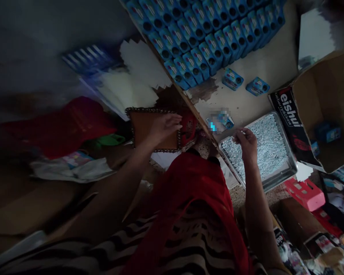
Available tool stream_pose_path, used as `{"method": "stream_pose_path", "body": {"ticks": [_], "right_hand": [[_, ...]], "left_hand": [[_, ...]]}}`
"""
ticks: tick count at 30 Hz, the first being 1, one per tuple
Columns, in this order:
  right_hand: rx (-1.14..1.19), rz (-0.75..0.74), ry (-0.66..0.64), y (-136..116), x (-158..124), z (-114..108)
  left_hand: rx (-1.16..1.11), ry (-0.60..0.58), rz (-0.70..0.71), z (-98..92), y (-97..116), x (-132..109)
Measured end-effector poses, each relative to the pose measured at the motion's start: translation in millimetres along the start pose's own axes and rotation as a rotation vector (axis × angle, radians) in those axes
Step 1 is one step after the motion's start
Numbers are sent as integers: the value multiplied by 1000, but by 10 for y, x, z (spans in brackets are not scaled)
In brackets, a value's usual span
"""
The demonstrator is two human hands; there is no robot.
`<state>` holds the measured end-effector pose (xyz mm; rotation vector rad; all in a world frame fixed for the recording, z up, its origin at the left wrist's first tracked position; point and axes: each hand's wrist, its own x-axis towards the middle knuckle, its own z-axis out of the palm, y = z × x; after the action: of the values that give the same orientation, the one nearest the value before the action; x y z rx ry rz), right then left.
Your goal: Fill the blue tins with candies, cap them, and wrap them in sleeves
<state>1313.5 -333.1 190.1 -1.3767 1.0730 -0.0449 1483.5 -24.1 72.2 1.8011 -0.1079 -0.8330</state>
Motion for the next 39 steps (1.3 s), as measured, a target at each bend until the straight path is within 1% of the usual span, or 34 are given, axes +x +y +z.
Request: {"method": "stream_pose_path", "body": {"ticks": [3, 5, 7, 9, 14, 19, 21, 23, 24, 26, 27, 30, 32, 33, 34, 35, 36, 37, 39], "right_hand": [[-1, -27, 21, 3, 2, 57], [31, -3, 43, 23, 4, 80], [59, 31, 62, 49, 5, 89], [80, 53, 74, 70, 2, 89], [112, 50, 77, 91, -16, 69], [16, -20, 68, 71, -11, 54], [-48, -52, 62, 58, 3, 61], [-112, -85, 63, 61, 19, 57], [-138, -99, 69, 75, 24, 42], [-183, -118, 94, 133, 27, -38], [-211, -125, 111, 178, 21, -107], [-390, -181, 209, 363, -18, -391], [-540, -241, 326, 509, -45, -563], [-565, -251, 382, 584, -49, -615], [-526, -235, 419, 657, -43, -637], [-412, -194, 435, 726, -26, -629], [-236, -128, 432, 790, 3, -595], [-29, -48, 416, 846, 39, -545], [359, 111, 345, 939, 117, -434]], "left_hand": [[58, -16, 41, 95, 83, -11], [130, -40, 93, 103, 144, -10], [188, -57, 136, 69, 186, 2], [236, -48, 157, 18, 205, 26], [314, -18, 172, -59, 227, 79], [351, -45, 186, -67, 314, 43], [343, -73, 179, -28, 343, 34], [300, -95, 153, 88, 358, 67], [271, -98, 136, 183, 360, 106], [230, -91, 124, 441, 361, 233], [225, -91, 141, 593, 360, 319], [259, -141, 281, 1043, 361, 615], [291, -218, 386, 1271, 372, 794], [307, -261, 422, 1356, 388, 859], [326, -304, 444, 1426, 417, 899], [355, -340, 458, 1486, 466, 908], [401, -370, 475, 1544, 539, 879], [465, -400, 513, 1607, 637, 810], [634, -458, 668, 1764, 896, 555]]}}
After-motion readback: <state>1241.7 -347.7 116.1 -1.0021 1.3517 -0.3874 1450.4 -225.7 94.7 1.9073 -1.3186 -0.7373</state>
